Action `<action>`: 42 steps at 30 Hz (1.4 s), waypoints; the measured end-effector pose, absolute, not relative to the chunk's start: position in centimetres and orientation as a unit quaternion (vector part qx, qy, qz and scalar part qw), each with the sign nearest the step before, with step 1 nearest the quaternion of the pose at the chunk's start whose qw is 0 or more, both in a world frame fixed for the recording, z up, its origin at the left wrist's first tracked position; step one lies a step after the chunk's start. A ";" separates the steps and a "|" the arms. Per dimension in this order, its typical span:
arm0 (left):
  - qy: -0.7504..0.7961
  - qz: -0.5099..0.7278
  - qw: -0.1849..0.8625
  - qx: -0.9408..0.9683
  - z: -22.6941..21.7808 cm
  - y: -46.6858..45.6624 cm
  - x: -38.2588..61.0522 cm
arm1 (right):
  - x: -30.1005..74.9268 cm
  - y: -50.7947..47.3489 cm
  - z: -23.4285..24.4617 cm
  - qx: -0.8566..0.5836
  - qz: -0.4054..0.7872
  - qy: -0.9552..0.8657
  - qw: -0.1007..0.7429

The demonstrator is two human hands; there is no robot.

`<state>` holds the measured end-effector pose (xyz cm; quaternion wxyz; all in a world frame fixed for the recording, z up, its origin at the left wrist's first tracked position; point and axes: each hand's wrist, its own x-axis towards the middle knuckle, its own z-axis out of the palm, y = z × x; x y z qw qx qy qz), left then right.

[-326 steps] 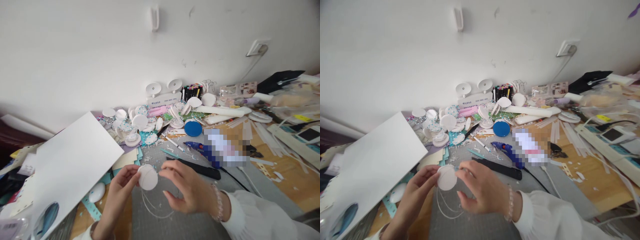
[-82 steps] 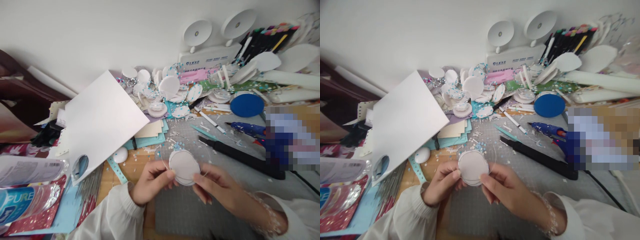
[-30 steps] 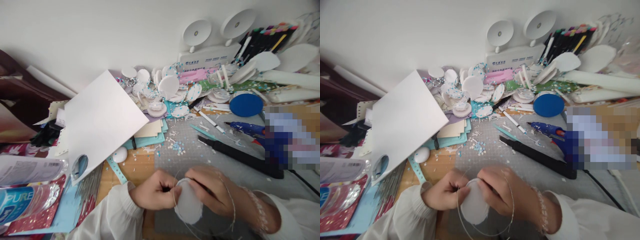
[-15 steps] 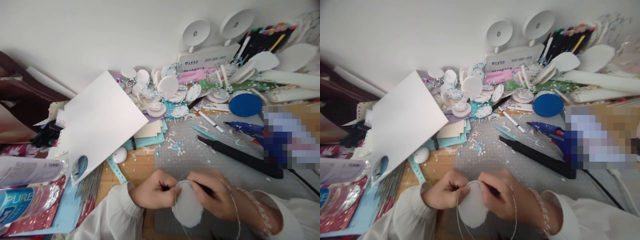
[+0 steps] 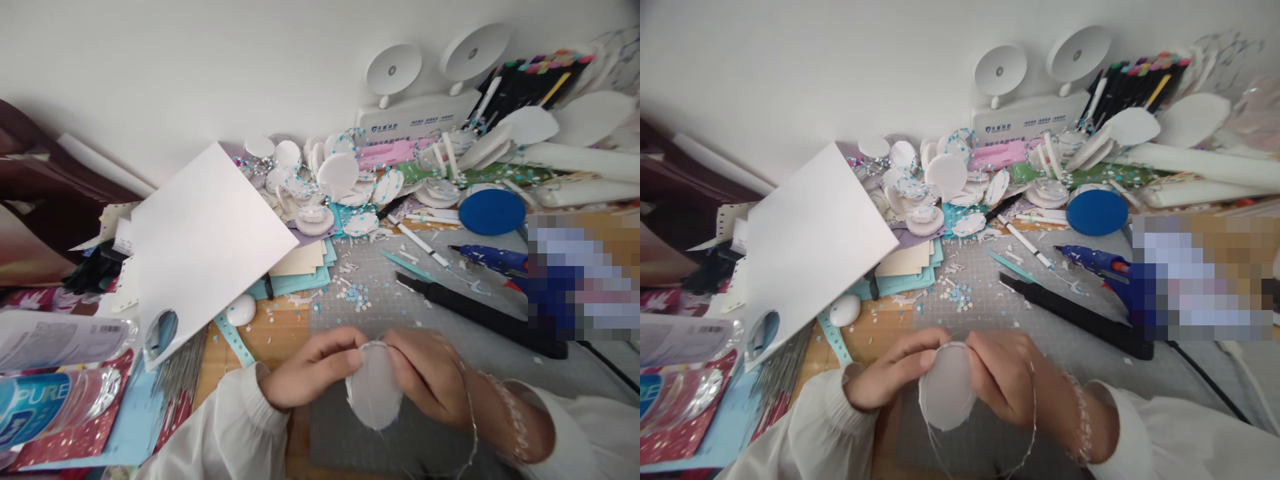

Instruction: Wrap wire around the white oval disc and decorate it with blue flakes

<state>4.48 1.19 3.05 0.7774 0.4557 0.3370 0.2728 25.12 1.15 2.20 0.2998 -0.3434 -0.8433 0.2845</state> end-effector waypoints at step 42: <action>0.176 0.219 0.924 0.258 1.2 0.7 4.8 | 25.0 1.0 1.8 -0.298 0.214 -0.876 0.314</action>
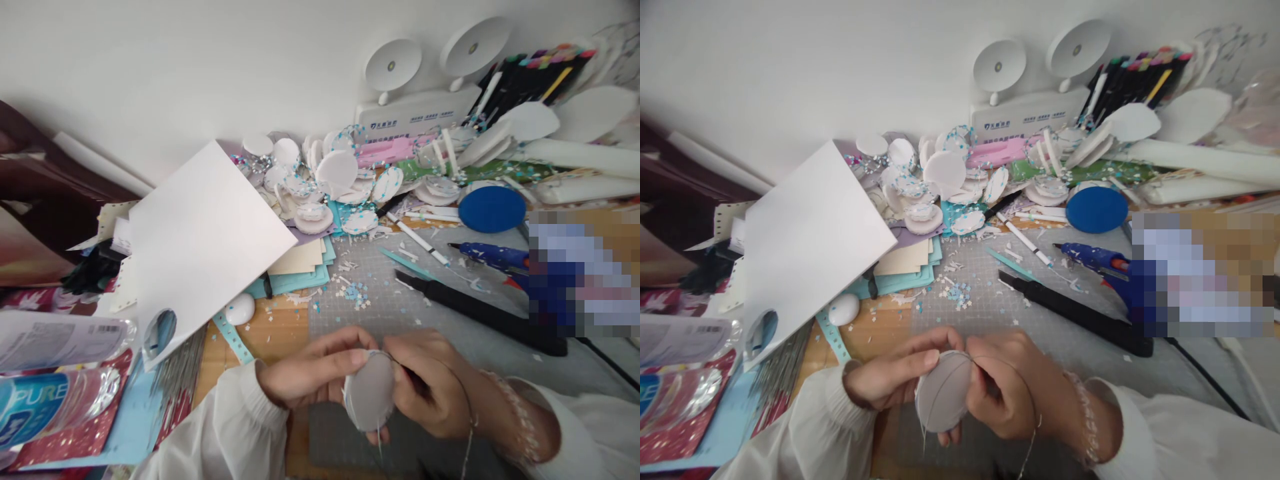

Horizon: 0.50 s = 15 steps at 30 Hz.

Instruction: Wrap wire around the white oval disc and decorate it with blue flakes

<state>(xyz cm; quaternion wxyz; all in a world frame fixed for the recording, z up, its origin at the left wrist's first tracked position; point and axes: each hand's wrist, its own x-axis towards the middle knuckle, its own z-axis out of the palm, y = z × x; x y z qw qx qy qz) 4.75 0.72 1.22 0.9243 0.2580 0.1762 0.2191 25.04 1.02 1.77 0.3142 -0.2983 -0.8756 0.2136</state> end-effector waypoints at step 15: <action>0.122 0.294 0.921 0.225 2.2 1.0 4.7 | 25.3 1.6 3.7 -0.336 0.351 -0.795 0.364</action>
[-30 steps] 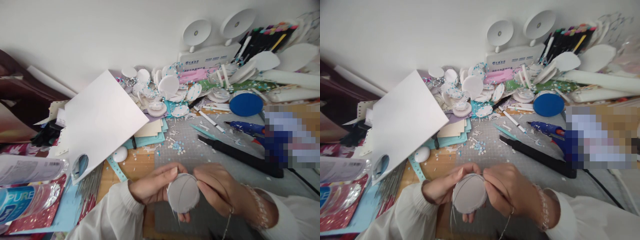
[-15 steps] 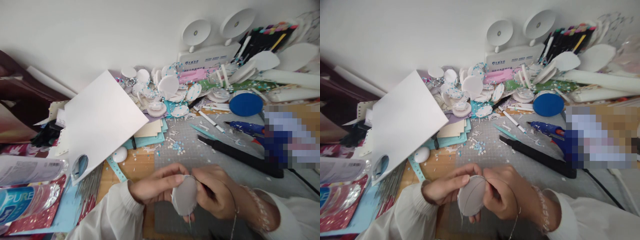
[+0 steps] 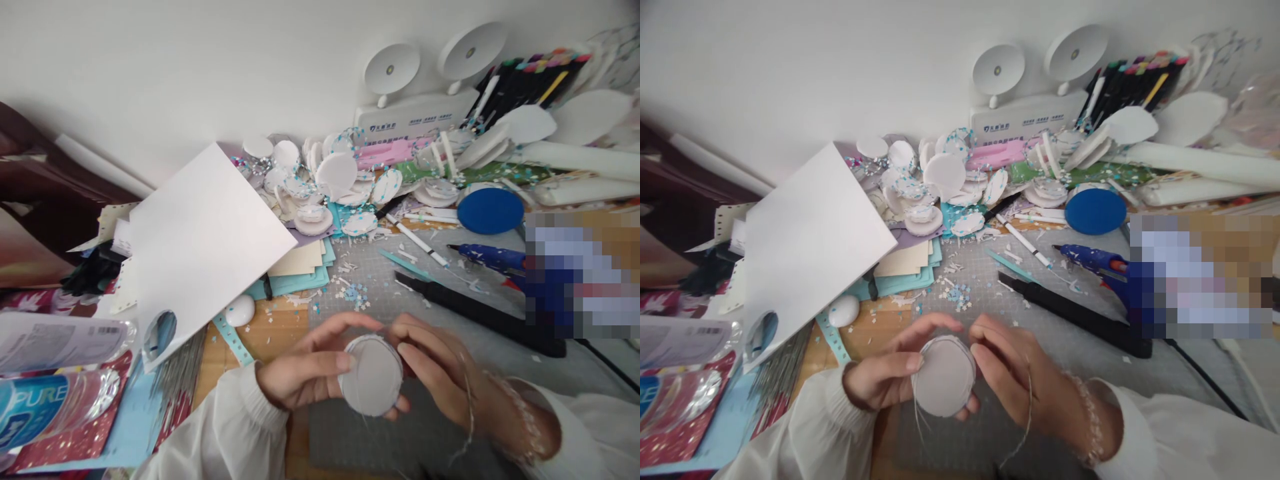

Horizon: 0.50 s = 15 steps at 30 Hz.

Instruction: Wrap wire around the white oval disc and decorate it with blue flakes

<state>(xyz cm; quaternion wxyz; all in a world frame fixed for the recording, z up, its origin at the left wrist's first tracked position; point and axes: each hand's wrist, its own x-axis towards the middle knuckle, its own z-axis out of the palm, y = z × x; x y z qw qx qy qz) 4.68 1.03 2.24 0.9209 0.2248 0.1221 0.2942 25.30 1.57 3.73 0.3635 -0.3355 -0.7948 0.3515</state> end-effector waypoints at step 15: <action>0.137 0.333 0.894 0.268 2.5 1.2 4.4 | 25.4 1.6 3.5 -0.360 0.301 -0.788 0.399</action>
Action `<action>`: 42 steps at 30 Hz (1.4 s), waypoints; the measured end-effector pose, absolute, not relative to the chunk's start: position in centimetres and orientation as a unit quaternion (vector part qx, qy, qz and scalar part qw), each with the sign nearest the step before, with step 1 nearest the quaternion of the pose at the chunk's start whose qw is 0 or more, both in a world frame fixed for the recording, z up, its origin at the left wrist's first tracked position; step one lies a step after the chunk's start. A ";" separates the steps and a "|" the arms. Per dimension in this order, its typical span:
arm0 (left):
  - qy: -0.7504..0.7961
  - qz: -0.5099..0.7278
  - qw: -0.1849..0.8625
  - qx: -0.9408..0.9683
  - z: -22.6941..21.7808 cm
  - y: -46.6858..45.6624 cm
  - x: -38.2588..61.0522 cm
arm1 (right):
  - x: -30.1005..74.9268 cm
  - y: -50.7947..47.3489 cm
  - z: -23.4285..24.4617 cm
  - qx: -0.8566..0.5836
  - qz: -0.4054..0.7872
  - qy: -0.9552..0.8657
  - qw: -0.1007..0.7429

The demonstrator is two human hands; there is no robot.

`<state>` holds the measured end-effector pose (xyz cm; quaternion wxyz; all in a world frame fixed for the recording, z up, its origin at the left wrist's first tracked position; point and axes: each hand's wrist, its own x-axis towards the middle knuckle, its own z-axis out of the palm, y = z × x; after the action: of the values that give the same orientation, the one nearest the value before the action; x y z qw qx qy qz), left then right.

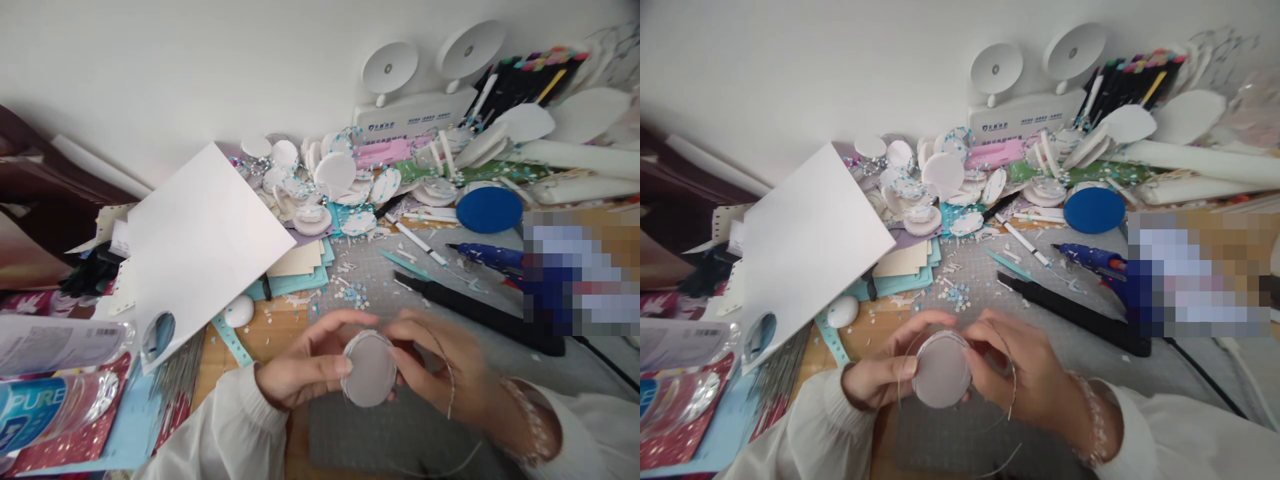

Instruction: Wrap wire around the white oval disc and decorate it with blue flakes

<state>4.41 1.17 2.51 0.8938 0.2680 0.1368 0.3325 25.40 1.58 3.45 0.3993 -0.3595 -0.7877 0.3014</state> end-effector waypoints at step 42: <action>0.366 0.369 0.691 0.502 3.4 1.0 4.2 | 25.2 2.0 3.7 -0.383 0.504 -0.686 0.357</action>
<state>4.18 1.02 3.43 0.6907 0.5022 0.3664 0.3695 25.18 2.03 3.74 0.3571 -0.3831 -0.6864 0.5045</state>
